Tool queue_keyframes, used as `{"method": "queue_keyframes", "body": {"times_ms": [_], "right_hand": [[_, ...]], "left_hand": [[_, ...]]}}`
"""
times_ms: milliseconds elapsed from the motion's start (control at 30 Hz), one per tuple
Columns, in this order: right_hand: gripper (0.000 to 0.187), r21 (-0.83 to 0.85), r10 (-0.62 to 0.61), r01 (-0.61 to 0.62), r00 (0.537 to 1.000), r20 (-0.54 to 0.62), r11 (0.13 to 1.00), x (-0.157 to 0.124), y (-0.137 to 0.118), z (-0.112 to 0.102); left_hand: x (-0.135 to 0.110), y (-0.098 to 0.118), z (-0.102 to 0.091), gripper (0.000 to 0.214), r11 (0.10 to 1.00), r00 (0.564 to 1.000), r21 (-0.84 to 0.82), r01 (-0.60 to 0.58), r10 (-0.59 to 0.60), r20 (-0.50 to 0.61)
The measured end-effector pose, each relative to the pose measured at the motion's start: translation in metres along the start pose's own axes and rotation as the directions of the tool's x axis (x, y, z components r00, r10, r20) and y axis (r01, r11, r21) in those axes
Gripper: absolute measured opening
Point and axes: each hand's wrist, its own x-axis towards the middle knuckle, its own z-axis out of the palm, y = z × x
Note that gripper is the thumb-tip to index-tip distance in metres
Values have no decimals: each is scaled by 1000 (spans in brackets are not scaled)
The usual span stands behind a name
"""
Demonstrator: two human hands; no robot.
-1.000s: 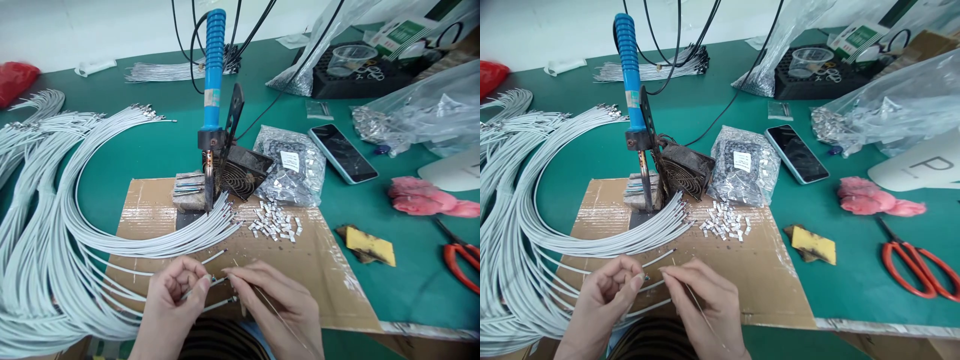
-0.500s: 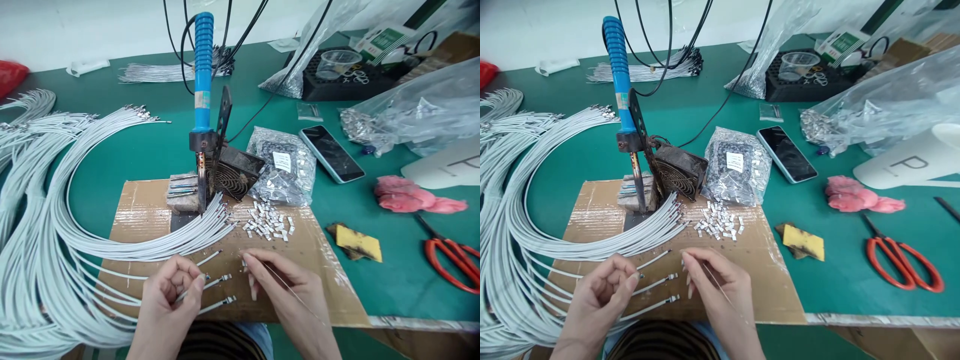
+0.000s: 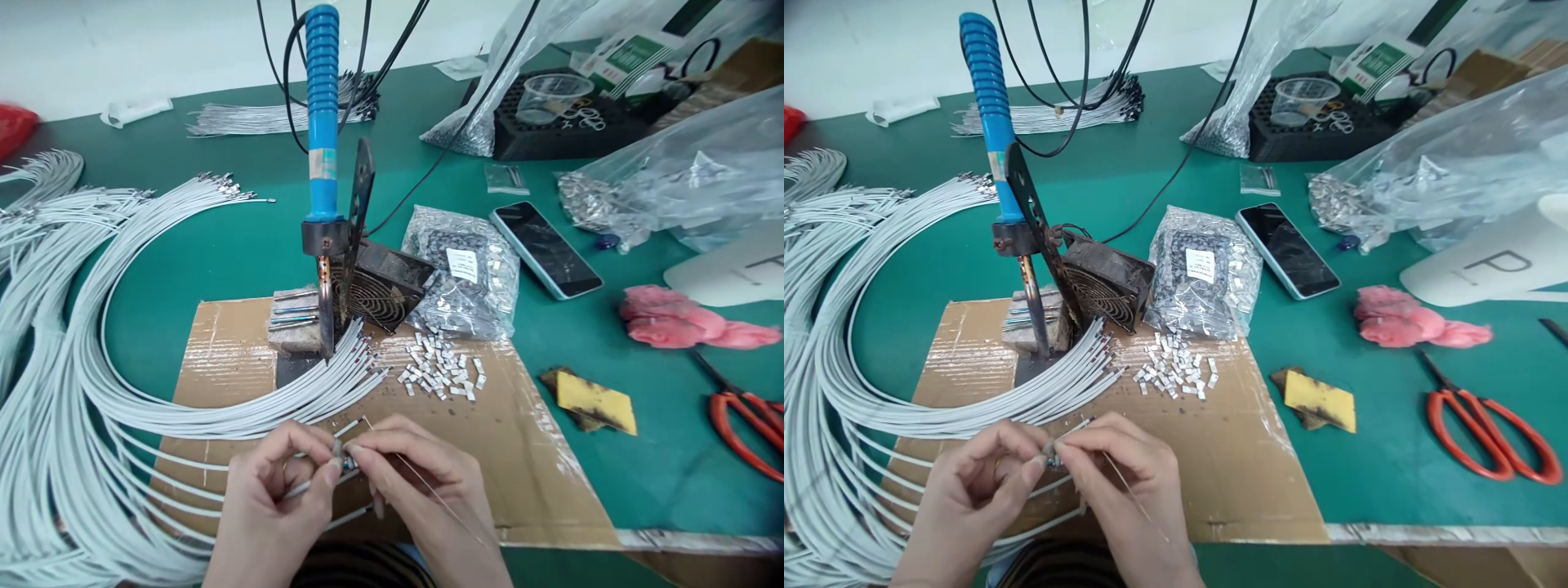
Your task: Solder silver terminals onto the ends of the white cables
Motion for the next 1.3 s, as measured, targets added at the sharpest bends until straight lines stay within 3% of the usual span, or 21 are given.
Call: {"method": "queue_keyframes", "body": {"times_ms": [267,767,1000,1167,1300], "right_hand": [[13,-112,-66,72,996,56,991,4,2,-5],[19,-66,-74,74,997,14,995,2,3,-6],[27,-126,-219,223,975,47,967,6,6,-8],[28,-185,-262,271,962,72,945,7,3,-11],[25,-253,-228,229,973,36,940,0,4,-11]], "left_hand": [[2,0,4,14,1000,1000,-23,5,-6,-23],[2,-3,5,16,1000,1000,0,-6,6,-27],[1,1,6,15,998,999,47,38,-37,-27],[2,4,9,15,997,997,-20,73,-74,-30],[5,6,10,16,996,997,-59,71,-73,-34]]}}
